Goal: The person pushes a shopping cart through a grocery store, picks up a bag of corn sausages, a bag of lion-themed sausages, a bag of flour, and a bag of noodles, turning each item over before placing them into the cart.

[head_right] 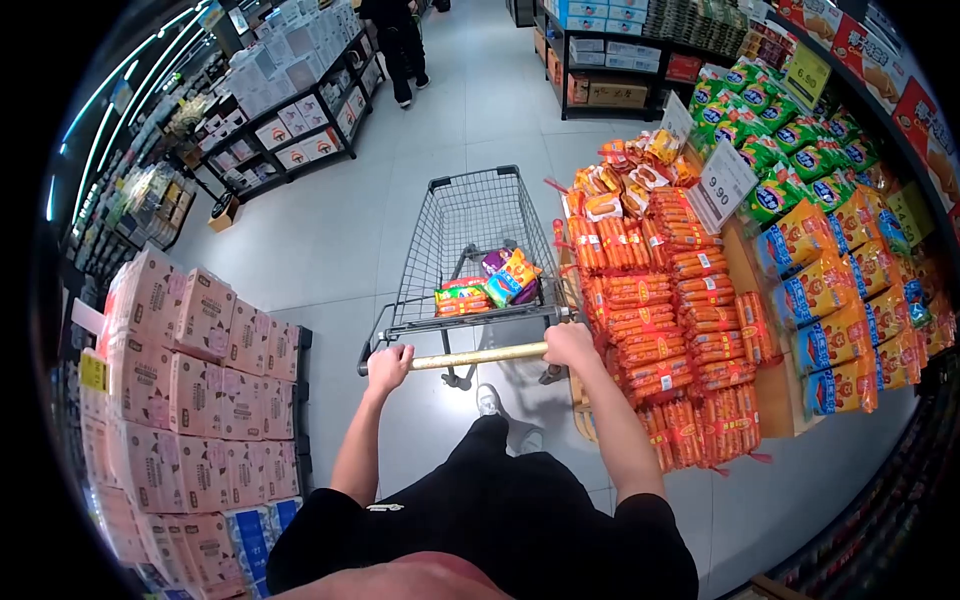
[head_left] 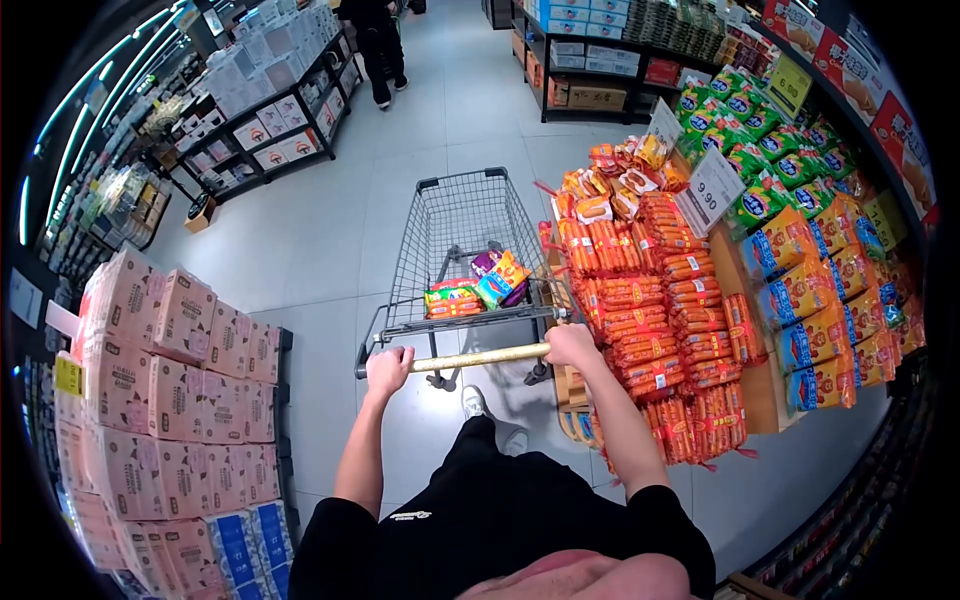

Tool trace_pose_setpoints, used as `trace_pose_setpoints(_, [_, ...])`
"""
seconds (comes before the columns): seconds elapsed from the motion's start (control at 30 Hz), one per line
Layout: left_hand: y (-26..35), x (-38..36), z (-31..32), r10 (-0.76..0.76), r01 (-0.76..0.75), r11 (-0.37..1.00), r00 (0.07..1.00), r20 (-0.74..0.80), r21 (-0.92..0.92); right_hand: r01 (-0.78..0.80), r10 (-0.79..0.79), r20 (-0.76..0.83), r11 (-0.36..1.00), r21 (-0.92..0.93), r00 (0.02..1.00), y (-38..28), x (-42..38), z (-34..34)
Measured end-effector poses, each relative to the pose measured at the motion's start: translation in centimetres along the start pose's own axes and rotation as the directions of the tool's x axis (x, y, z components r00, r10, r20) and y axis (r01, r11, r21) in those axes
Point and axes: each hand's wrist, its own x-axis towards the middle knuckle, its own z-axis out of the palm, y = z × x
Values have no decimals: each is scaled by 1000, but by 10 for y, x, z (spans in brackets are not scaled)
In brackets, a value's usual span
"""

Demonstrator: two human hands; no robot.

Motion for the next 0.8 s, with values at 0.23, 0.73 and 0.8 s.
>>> trace_pose_setpoints(0.23, [-5,1,2,-57,52,998,984,-169,-30,-23,20,79,999,28,997,-17,5,-11])
trace_pose_setpoints(0.73, [-47,80,-11,-37,18,997,958,-285,-71,-108,107,98,994,3,989,-46,77,-24])
trace_pose_setpoints(0.8, [-51,94,-12,5,-26,998,943,-333,-61,-146,143,84,989,32,986,-45,91,-28])
